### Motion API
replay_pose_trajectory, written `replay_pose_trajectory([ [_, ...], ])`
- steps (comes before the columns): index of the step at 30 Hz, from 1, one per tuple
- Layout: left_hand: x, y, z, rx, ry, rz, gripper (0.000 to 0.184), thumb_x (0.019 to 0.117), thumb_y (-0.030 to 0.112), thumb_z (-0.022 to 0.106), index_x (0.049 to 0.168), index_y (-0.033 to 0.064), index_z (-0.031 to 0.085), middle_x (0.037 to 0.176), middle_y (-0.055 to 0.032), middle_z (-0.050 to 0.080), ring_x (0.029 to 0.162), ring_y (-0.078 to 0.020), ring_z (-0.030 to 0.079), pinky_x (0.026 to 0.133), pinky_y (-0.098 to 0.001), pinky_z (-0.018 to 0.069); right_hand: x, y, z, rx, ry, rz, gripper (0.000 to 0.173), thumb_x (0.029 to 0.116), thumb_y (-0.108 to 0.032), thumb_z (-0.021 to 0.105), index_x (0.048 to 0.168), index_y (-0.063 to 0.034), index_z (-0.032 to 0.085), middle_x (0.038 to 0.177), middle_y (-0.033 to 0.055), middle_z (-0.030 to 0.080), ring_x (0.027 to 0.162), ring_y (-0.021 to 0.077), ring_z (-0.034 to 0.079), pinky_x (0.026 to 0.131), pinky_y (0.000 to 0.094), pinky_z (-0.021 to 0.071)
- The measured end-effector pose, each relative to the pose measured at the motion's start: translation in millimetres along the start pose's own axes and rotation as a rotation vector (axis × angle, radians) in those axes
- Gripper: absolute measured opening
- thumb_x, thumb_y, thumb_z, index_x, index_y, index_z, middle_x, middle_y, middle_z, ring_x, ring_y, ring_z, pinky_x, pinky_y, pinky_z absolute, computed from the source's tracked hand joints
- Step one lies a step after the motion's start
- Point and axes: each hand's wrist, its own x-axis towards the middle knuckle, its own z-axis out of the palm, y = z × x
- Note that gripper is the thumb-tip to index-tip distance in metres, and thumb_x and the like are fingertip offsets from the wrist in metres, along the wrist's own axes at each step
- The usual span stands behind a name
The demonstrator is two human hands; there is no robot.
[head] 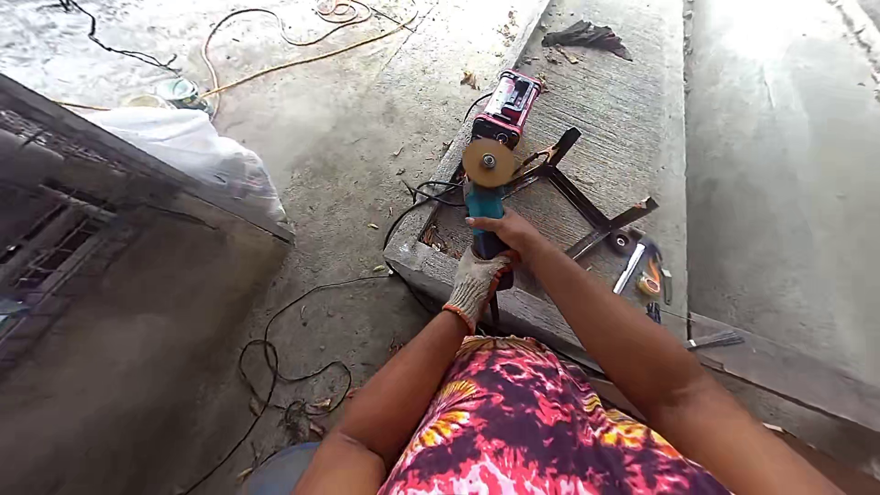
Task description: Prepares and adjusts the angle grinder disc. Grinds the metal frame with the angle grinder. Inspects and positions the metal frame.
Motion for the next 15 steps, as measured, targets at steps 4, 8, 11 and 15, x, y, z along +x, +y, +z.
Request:
replay_pose_trajectory([
  [4,-16,-2,-26,0.089,0.198,0.043,0.058,0.0847,0.022,0.084,0.129,-0.0007,0.054,0.097,-0.0162,0.072,0.079,-0.0249,0.074,0.069,-0.0407,0.0651,4,-3,38,-0.172,-0.109,-0.028,0.075,0.0816,-0.037,0.088,0.138,-0.002,0.054,0.113,0.0179,0.07,0.1,0.0263,0.07,0.092,0.0467,0.0575],
  [8,-29,-13,-42,0.055,0.277,0.077,0.06,0.0841,0.024,0.084,0.128,-0.0011,0.053,0.095,-0.0155,0.071,0.078,-0.0239,0.073,0.07,-0.04,0.0647,0,0,63,-0.23,-0.197,-0.047,0.068,0.0812,-0.031,0.088,0.133,-0.0012,0.056,0.11,0.0172,0.07,0.097,0.0249,0.07,0.09,0.0453,0.0577],
  [11,-35,-20,-45,0.043,0.317,0.084,0.061,0.0832,0.027,0.085,0.128,-0.0011,0.055,0.096,-0.0153,0.072,0.08,-0.0242,0.074,0.072,-0.0412,0.0655,-2,5,72,-0.272,-0.24,-0.058,0.062,0.0827,-0.029,0.087,0.13,-0.0014,0.058,0.108,0.0166,0.071,0.095,0.0244,0.07,0.089,0.045,0.0578],
  [15,-38,-28,-43,0.045,0.352,0.083,0.065,0.0832,0.032,0.085,0.129,-0.0007,0.053,0.095,-0.0147,0.071,0.078,-0.0227,0.073,0.072,-0.0405,0.0645,-1,9,73,-0.313,-0.275,-0.058,0.063,0.0827,-0.031,0.087,0.13,-0.0009,0.058,0.107,0.0163,0.071,0.095,0.0238,0.07,0.09,0.0445,0.0574],
])
